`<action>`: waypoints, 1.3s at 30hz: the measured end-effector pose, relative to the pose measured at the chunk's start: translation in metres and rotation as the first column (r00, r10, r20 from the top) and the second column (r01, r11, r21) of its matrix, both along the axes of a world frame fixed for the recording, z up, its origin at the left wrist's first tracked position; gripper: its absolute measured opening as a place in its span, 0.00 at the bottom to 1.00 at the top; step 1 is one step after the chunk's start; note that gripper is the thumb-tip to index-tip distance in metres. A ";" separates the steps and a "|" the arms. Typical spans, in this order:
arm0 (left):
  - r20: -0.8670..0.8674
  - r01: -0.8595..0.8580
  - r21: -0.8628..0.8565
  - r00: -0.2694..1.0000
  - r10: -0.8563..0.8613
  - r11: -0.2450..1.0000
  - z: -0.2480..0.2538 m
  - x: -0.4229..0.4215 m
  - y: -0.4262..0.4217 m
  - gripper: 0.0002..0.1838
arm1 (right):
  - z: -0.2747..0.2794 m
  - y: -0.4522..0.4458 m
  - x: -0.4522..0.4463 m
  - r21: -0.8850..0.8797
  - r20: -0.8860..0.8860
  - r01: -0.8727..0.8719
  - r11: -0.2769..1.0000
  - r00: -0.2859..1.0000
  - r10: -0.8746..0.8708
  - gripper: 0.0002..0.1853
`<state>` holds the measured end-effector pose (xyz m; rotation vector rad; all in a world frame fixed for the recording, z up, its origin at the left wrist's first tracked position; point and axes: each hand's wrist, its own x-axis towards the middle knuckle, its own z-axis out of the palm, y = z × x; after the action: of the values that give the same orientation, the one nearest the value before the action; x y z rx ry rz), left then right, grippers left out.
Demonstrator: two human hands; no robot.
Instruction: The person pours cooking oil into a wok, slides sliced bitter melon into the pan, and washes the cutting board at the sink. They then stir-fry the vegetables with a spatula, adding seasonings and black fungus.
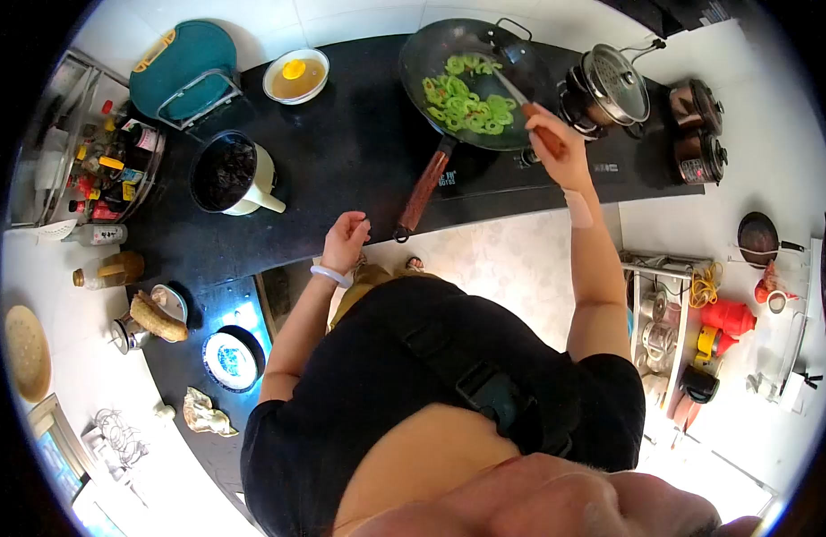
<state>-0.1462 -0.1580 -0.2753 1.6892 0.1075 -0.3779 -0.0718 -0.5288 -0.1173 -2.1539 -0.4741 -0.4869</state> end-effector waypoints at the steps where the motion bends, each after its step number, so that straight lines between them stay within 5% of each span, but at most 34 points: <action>1: 0.020 -0.005 0.013 1.000 0.005 1.000 -0.002 0.000 0.000 0.14 | 0.008 0.002 -0.001 -0.011 -0.035 -0.033 0.999 0.999 0.032 0.11; 7: -0.024 -0.061 0.063 0.998 0.063 0.996 0.011 -0.009 -0.002 0.14 | 0.081 -0.004 -0.065 0.003 -0.116 -0.192 0.981 0.975 0.191 0.12; 10: -0.042 -0.042 0.055 0.998 0.045 0.998 0.000 -0.009 -0.001 0.14 | 0.080 0.000 -0.068 -0.001 -0.241 -0.167 0.986 0.957 0.162 0.13; 14: 0.002 0.013 0.047 1.000 -0.014 0.999 0.001 -0.007 -0.006 0.15 | 0.030 0.000 -0.043 0.015 -0.115 -0.040 0.999 0.992 0.041 0.12; 17: 0.111 -0.007 0.031 0.994 0.004 0.999 -0.009 -0.005 0.001 0.15 | 0.055 0.005 -0.072 -0.153 -0.131 -0.114 0.982 0.987 0.094 0.12; 21: -0.040 -0.018 0.090 0.999 0.022 0.996 -0.002 -0.010 0.006 0.15 | 0.041 -0.004 -0.065 -0.066 -0.283 -0.027 0.997 0.959 0.007 0.13; 25: 0.026 0.006 0.106 1.000 -0.008 0.994 0.000 -0.002 0.005 0.14 | 0.048 -0.007 -0.053 -0.032 -0.055 0.020 0.999 0.998 -0.021 0.13; 32: -0.025 0.053 0.087 0.998 -0.051 0.995 -0.005 0.000 0.002 0.14 | 0.007 -0.014 -0.020 0.091 0.000 -0.037 0.995 0.999 0.037 0.14; 35: 0.130 0.068 0.078 0.988 -0.078 0.995 -0.017 0.004 0.004 0.14 | 0.015 -0.002 -0.024 -0.165 -0.027 -0.085 0.983 0.996 0.082 0.15; 39: 0.051 0.032 0.143 0.998 -0.040 0.989 -0.014 0.001 0.010 0.13 | 0.050 -0.007 -0.044 0.001 -0.151 -0.098 0.995 0.984 0.097 0.13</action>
<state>-0.1451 -0.1477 -0.2896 1.8427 0.0659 -0.3586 -0.1153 -0.5359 -0.0678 -2.1436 -0.4936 -0.2658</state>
